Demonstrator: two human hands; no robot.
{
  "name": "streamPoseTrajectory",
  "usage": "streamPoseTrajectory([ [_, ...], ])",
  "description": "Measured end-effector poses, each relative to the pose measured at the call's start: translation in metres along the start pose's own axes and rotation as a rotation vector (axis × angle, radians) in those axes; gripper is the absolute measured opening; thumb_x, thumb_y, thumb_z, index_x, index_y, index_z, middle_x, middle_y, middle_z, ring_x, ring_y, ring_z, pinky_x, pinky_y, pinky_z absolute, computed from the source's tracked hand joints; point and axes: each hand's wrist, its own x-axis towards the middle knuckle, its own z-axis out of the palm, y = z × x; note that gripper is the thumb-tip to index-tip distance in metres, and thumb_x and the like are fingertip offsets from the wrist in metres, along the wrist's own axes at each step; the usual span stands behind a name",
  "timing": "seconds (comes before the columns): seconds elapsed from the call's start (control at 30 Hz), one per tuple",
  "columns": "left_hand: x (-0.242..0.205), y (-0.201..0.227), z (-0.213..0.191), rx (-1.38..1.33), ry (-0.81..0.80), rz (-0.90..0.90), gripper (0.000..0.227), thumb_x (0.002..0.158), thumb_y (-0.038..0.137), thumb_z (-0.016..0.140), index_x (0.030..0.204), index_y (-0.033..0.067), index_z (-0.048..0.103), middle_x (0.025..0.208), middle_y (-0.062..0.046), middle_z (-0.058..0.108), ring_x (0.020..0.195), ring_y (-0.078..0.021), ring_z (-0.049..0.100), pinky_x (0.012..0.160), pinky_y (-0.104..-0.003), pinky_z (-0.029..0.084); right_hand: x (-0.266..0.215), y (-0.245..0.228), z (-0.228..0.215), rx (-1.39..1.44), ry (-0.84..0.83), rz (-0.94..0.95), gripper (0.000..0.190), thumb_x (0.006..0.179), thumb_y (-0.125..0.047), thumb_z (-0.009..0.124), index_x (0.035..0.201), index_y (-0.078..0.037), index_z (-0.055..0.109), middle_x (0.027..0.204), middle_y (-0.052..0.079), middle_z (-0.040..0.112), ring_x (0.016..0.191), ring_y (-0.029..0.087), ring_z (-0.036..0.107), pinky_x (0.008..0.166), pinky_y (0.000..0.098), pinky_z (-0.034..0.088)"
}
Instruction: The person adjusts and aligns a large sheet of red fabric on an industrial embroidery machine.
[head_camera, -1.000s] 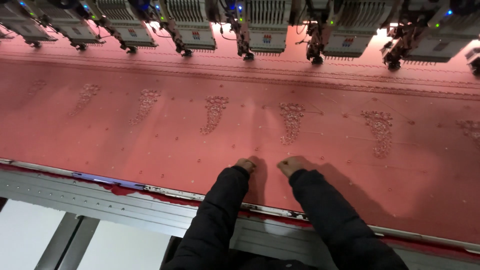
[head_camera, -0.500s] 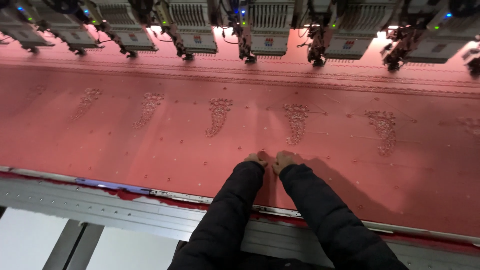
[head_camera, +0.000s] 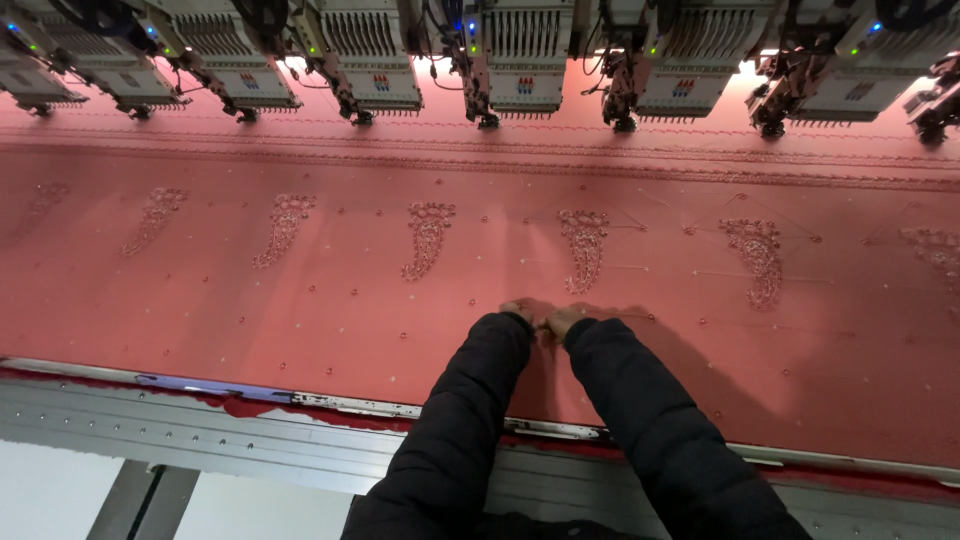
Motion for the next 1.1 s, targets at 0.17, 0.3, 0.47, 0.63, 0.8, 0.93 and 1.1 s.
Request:
streamPoseTrajectory([
  [0.17,0.013,0.003,-0.005,0.219,-0.034,0.168,0.037,0.103,0.057,0.038,0.136,0.0594,0.054,0.146,0.012,0.061,0.137,-0.0139,0.056,0.117,-0.031,0.048,0.022,-0.001,0.022,0.222,-0.052,0.004,0.027,0.098,-0.024,0.059,0.11,-0.006,0.074,0.109,0.019,0.076,0.104,0.036,0.071,0.089,0.0431,0.058],
  [0.3,-0.001,-0.024,0.021,-1.606,-0.057,-0.418,0.027,0.097,0.013,0.059,0.115,0.0059,0.078,0.118,-0.011,0.076,0.122,-0.0334,0.064,0.112,-0.041,0.047,0.085,0.045,0.05,0.14,0.071,-0.086,0.026,0.094,-0.03,0.061,0.087,-0.01,0.075,0.079,0.012,0.075,0.078,0.028,0.072,0.07,0.0417,0.057],
  [0.47,-0.053,-0.016,-0.016,-0.248,0.015,-0.191,0.025,0.097,0.053,0.057,0.083,0.0376,0.07,0.084,0.018,0.07,0.086,-0.0115,0.073,0.079,-0.035,0.06,0.152,0.132,0.098,-0.443,0.158,-0.364,0.026,0.099,-0.025,0.052,0.111,-0.017,0.073,0.106,0.014,0.074,0.107,0.032,0.069,0.099,0.0448,0.053],
  [0.63,-0.079,-0.071,0.045,-0.195,-0.038,-0.227,0.028,0.099,0.051,0.053,0.106,0.0336,0.073,0.117,0.003,0.075,0.116,-0.0208,0.07,0.102,-0.038,0.058,-0.017,0.074,0.052,0.811,0.013,0.09,0.023,0.094,-0.022,0.051,0.077,-0.015,0.066,0.054,-0.002,0.043,0.046,0.017,0.043,0.046,0.0345,0.036],
  [0.8,-0.086,-0.081,0.067,-0.763,-0.027,-0.579,0.042,0.09,0.062,0.043,0.072,0.0452,0.077,0.09,0.021,0.074,0.102,-0.009,0.071,0.101,-0.026,0.054,-0.095,0.05,0.043,1.262,-0.129,0.237,0.024,0.099,-0.008,0.041,0.092,-0.008,0.065,0.054,-0.004,0.038,0.043,0.011,0.029,0.04,0.0282,0.024],
  [0.93,-0.104,-0.093,0.028,-0.538,0.045,-0.603,0.027,0.082,0.05,0.055,0.084,0.036,0.079,0.092,0.009,0.076,0.098,-0.0198,0.073,0.096,-0.034,0.057,-0.12,0.034,0.042,1.316,-0.105,0.286,0.031,0.1,-0.003,0.041,0.124,0.004,0.059,0.066,0.001,0.044,0.053,0.011,0.031,0.047,0.0266,0.024],
  [1.1,-0.106,-0.182,0.005,-0.499,0.303,-0.714,0.029,0.089,0.04,0.056,0.1,0.0356,0.082,0.099,0.0,0.08,0.1,-0.027,0.076,0.093,-0.041,0.058,-0.113,0.011,0.057,1.34,-0.094,0.267,0.035,0.098,-0.002,0.043,0.122,0.013,0.064,0.075,0.008,0.058,0.057,0.011,0.039,0.048,0.0255,0.03],
])
